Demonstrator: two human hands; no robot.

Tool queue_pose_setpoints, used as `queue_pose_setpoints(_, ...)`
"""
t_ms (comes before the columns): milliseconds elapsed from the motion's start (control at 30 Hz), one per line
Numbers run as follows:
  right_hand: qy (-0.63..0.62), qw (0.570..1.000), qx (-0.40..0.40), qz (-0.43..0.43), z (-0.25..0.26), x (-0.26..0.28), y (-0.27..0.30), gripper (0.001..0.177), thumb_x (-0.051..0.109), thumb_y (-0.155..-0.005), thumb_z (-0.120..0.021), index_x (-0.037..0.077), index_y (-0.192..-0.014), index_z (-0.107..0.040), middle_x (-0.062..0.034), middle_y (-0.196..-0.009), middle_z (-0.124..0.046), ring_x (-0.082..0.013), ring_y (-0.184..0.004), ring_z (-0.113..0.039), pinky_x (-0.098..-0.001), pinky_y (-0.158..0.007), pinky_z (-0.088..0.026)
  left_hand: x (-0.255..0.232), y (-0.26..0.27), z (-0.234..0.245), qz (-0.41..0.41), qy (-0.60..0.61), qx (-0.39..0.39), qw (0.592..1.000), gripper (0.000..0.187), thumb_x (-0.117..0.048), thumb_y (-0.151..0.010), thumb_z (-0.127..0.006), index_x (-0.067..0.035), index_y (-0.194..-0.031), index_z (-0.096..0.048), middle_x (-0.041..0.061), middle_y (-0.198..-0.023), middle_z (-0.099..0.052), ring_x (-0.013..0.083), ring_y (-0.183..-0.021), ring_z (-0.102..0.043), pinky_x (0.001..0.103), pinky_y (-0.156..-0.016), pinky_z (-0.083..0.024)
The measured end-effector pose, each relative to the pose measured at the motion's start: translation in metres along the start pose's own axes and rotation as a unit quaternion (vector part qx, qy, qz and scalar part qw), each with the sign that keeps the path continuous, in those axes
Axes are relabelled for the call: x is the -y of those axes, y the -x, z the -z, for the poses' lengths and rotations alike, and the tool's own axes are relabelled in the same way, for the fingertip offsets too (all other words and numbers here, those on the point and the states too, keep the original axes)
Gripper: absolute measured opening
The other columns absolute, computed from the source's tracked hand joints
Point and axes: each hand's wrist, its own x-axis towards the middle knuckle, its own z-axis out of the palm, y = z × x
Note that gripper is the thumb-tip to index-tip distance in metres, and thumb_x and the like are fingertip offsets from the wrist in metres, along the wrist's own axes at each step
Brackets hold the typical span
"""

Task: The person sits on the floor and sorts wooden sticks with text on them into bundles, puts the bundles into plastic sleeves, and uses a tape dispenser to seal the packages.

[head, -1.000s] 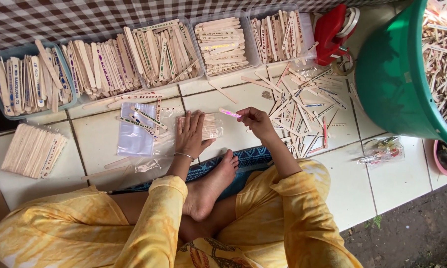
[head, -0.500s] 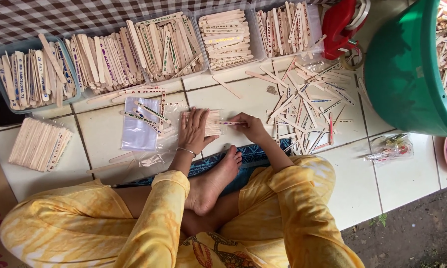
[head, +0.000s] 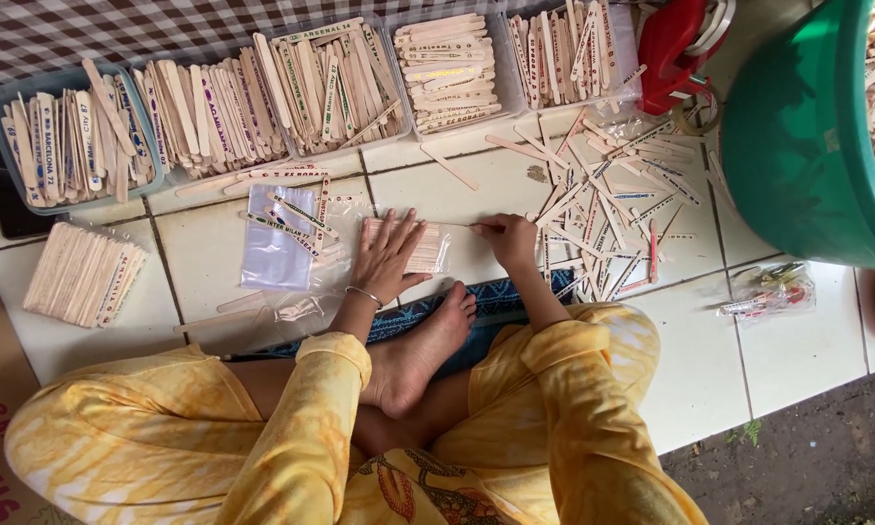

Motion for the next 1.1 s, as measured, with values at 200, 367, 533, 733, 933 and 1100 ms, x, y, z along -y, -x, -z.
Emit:
queue_pose_setpoints(200, -0.153, 0.984, 0.057, -0.073, -0.021, 0.024, 0.007, 0.032, 0.004, -0.084, -0.076, 0.024, -0.108, -0.079, -0.0006, -0.09, -0.08, -0.0213, -0.089, -0.076, -0.0331, -0.084, -0.06, -0.002, -0.002, 0.006, -0.001, -0.003, 0.031, 1.0, 0.095, -0.072, -0.089, -0.052, -0.031, -0.165, -0.014, -0.001, -0.174, -0.001, 0.0313, -0.159, 0.003, 0.066, -0.12, 0.009)
queue_pose_setpoints(367, -0.326, 0.934, 0.136, -0.058, -0.018, 0.063, 0.016, 0.052, -0.004, -0.088, -0.07, 0.015, -0.136, -0.064, -0.014, -0.11, -0.077, -0.0241, -0.101, -0.073, -0.0366, -0.093, -0.058, -0.007, -0.004, 0.009, 0.018, 0.005, 0.046, 0.999, 0.091, -0.071, -0.091, -0.049, -0.033, -0.165, -0.013, -0.002, -0.174, 0.0, 0.0323, -0.158, 0.003, 0.068, -0.12, 0.009)
queue_pose_setpoints(533, -0.402, 0.889, 0.111, -0.19, -0.014, 0.065, 0.027, 0.044, -0.005, -0.093, -0.06, 0.005, -0.135, -0.06, -0.0195, -0.108, -0.074, -0.0206, -0.093, -0.071, -0.0301, -0.087, -0.062, -0.009, -0.003, 0.004, 0.03, 0.001, 0.043, 0.999, 0.089, -0.07, -0.092, -0.046, -0.031, -0.165, -0.014, -0.001, -0.174, 0.001, 0.0342, -0.158, 0.005, 0.069, -0.118, 0.009)
queue_pose_setpoints(733, -0.448, 0.865, 0.146, -0.174, -0.02, 0.073, 0.035, 0.054, -0.006, -0.093, -0.056, 0.007, -0.145, -0.05, -0.014, -0.113, -0.07, -0.015, -0.1, -0.066, -0.0239, -0.088, -0.057, -0.011, -0.004, 0.005, 0.036, 0.003, 0.044, 0.998, 0.091, -0.069, -0.091, -0.047, -0.031, -0.166, -0.011, 0.0, -0.174, 0.002, 0.0345, -0.158, 0.006, 0.069, -0.119, 0.008)
queue_pose_setpoints(933, -0.425, 0.876, 0.154, -0.17, -0.007, 0.091, 0.033, 0.067, -0.003, -0.092, -0.062, 0.013, -0.153, -0.039, -0.0161, -0.115, -0.067, -0.0206, -0.103, -0.066, -0.0282, -0.083, -0.062, -0.018, -0.004, 0.018, 0.056, 0.027, 0.079, 0.995, 0.092, -0.069, -0.092, -0.047, -0.031, -0.165, -0.008, -0.005, -0.174, 0.004, 0.0332, -0.158, 0.007, 0.068, -0.12, 0.008)
queue_pose_setpoints(1100, -0.324, 0.924, 0.15, -0.136, -0.006, 0.094, 0.035, 0.073, -0.006, -0.089, -0.063, 0.015, -0.156, -0.039, -0.0158, -0.117, -0.068, -0.0256, -0.103, -0.07, -0.0321, -0.074, -0.066, -0.016, -0.006, 0.012, 0.052, 0.059, 0.081, 0.994, 0.074, -0.064, -0.102, -0.034, -0.032, -0.165, -0.011, -0.008, -0.173, 0.003, 0.0314, -0.158, 0.007, 0.067, -0.12, 0.01)
